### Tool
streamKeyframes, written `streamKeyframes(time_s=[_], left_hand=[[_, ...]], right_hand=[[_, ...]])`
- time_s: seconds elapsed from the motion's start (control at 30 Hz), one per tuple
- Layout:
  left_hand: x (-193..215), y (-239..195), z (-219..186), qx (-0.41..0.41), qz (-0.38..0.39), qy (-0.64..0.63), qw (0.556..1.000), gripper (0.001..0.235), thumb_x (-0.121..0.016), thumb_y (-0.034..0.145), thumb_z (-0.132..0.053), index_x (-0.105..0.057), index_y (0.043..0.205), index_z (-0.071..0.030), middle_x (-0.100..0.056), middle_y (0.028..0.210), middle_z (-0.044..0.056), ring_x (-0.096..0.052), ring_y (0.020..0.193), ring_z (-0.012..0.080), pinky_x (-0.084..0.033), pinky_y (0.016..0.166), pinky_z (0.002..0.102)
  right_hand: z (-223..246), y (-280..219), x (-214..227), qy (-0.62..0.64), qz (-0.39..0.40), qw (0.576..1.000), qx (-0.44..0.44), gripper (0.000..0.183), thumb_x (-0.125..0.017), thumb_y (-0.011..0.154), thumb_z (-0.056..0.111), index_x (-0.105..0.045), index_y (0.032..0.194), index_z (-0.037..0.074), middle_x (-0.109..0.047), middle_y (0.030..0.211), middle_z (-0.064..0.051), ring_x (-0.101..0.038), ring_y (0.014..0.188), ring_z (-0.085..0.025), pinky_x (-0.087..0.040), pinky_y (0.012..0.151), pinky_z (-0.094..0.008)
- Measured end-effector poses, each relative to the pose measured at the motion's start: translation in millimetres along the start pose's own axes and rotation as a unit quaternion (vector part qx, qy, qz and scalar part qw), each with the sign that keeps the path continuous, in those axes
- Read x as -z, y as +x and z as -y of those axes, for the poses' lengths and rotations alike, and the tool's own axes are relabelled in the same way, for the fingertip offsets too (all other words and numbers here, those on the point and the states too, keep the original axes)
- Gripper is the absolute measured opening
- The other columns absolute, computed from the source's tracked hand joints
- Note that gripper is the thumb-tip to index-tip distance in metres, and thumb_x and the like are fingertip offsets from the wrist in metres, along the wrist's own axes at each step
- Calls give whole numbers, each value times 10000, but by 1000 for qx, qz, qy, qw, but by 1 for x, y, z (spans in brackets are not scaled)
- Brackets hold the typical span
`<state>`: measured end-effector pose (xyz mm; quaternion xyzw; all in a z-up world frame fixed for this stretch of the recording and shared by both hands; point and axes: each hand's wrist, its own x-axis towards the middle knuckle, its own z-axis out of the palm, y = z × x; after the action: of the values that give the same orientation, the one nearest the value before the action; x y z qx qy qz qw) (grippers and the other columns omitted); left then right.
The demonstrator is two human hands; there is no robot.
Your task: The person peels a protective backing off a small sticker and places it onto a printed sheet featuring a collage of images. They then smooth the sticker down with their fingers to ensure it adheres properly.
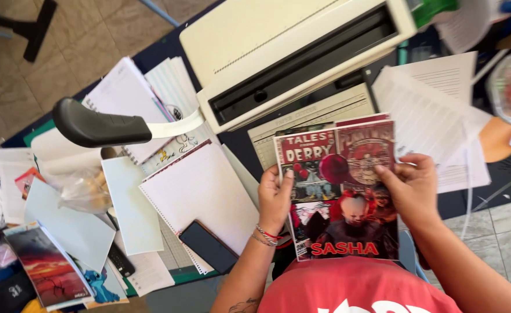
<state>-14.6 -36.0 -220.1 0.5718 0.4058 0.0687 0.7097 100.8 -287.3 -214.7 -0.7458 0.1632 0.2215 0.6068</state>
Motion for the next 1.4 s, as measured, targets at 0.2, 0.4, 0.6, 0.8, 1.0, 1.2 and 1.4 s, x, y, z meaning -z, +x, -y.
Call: streamKeyframes(time_s=[0.2,0.4,0.6,0.8,1.0,1.2,1.4], left_hand=[[-3,-8,5,-26,11,0,1000,337,-739,941,-173,-631,1207,3,-772,989,92,-710,861,104,-583,767,227],[2,-6,3,-21,14,-5,1000,389,-713,967,-141,-625,1306,27,-658,791,11,-608,722,74,-545,698,217],[3,-3,-12,-34,9,2,999,389,-745,946,-172,-665,1266,33,-732,825,39,-633,717,51,-562,676,199],[4,-1,-25,-104,-18,122,987,255,-746,946,-134,-674,1158,-11,-668,700,15,-571,590,59,-515,563,220],[5,3,-24,-140,-35,190,971,275,-758,935,-199,-713,1116,3,-659,662,2,-564,546,57,-543,552,230],[4,2,-25,-186,-31,219,957,250,-750,945,-149,-692,1140,-4,-664,673,0,-610,544,83,-588,559,241],[4,2,-23,-210,-43,236,948,224,-747,951,-160,-704,1124,-24,-667,672,0,-611,535,89,-588,576,246]], right_hand=[[-3,-8,5,7,-26,1000,6,459,-777,950,33,-386,1153,159,-581,810,-29,-603,731,-63,-487,684,-179],[3,-12,2,-50,-40,997,33,419,-794,976,70,-416,1140,142,-534,795,1,-515,687,-20,-375,634,-141],[12,-13,-5,-15,-29,999,6,442,-758,992,48,-422,1261,147,-670,900,-101,-636,761,-97,-501,704,-214],[4,-7,-8,-79,-25,993,85,414,-779,1016,37,-413,1199,105,-598,854,-56,-565,739,-54,-407,653,-174],[0,-3,-8,-119,-20,987,102,384,-760,1032,26,-415,1188,87,-504,790,-17,-471,677,-25,-330,599,-169],[-2,-3,-5,-143,-19,983,112,341,-759,1043,17,-454,1185,73,-518,817,-22,-472,691,-29,-338,604,-171],[-8,-3,-1,-145,-23,983,114,347,-764,1055,-1,-460,1212,59,-592,905,-75,-578,801,-80,-431,683,-181]])
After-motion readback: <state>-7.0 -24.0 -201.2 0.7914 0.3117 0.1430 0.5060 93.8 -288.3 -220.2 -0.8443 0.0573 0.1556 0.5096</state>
